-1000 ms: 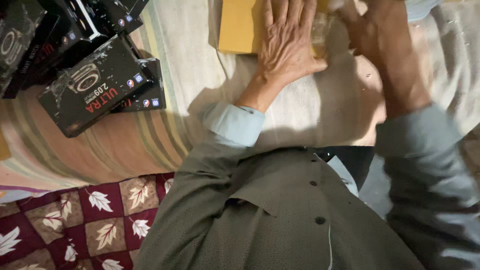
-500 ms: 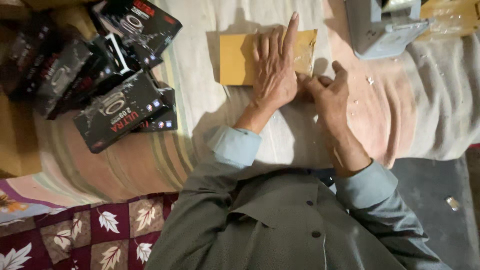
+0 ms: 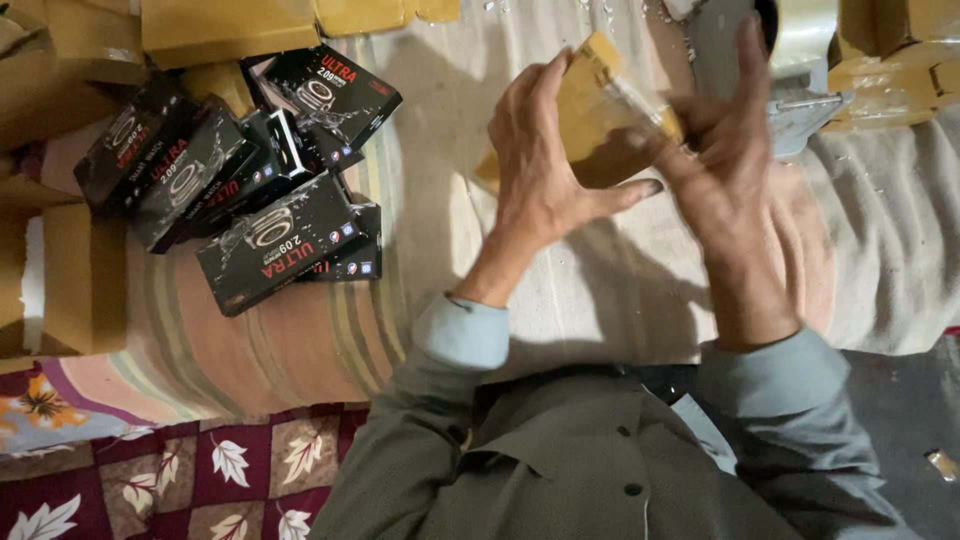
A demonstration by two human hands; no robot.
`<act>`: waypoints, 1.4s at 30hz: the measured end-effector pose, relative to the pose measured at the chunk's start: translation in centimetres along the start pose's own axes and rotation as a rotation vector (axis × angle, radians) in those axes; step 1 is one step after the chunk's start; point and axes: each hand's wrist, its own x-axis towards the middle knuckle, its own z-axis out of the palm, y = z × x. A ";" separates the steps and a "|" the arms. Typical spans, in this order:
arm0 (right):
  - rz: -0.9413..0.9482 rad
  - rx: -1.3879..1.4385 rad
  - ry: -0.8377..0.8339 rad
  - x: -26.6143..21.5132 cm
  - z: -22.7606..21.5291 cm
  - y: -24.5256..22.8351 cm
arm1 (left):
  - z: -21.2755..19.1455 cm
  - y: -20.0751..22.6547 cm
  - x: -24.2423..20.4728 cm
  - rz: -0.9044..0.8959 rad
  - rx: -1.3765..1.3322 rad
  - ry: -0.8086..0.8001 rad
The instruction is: The person opens a smartwatch box, removes the watch, strap, and charger, then places them into a brown shipping box and seals it with tape. The process is repeated with a second smartwatch unit.
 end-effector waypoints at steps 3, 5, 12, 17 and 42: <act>-0.167 -0.212 -0.151 1.1 -2.4 -0.5 | -0.6 -1.6 1.4 0.016 -0.264 -0.096; -0.225 -0.243 -0.221 1.2 -2.8 0.1 | 0.1 -2.2 1.9 -0.096 -0.307 -0.120; -0.374 -0.096 -0.119 2.1 0.4 3.6 | 3.4 -0.3 -0.8 -0.265 -0.517 0.246; -0.333 0.024 -0.100 2.3 1.2 3.9 | 3.9 -0.6 -0.4 -0.218 -0.694 0.312; -0.394 -0.027 0.192 -0.1 5.1 5.2 | 4.7 1.5 -1.2 -0.303 -0.615 0.444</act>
